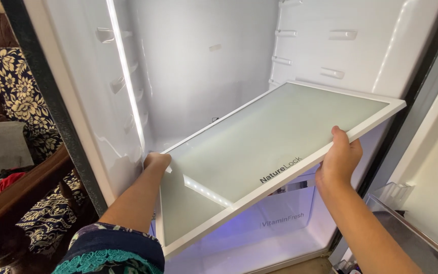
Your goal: The person wipes a white refrigerator shelf with a green cloth, then places the shelf back into the refrigerator. The person handles the shelf and cloth throughout the clip.
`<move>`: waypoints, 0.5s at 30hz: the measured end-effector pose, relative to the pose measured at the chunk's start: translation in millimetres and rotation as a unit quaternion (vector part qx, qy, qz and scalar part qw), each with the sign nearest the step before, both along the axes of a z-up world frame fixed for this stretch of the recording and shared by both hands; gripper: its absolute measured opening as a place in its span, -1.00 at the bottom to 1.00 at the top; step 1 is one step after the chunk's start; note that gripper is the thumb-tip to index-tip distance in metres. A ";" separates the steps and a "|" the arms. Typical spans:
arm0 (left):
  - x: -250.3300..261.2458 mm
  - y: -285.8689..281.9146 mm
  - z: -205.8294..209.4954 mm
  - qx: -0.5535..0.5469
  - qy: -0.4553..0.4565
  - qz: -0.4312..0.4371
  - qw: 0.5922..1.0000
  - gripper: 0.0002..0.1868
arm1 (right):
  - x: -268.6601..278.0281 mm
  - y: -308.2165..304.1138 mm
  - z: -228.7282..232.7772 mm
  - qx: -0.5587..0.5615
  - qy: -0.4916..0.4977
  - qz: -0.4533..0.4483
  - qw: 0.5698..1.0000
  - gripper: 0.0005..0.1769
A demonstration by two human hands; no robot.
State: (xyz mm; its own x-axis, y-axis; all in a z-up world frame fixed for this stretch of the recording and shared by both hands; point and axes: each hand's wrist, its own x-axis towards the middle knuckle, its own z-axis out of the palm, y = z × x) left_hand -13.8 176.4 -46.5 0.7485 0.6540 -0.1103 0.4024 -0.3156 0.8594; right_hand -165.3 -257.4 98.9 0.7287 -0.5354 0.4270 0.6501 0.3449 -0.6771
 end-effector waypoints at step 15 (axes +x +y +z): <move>30.0 9.2 -11.0 -0.014 0.002 -0.031 0.999 -0.56 | 11.6 19.8 -24.8 0.002 -0.004 -0.006 1.000 -0.71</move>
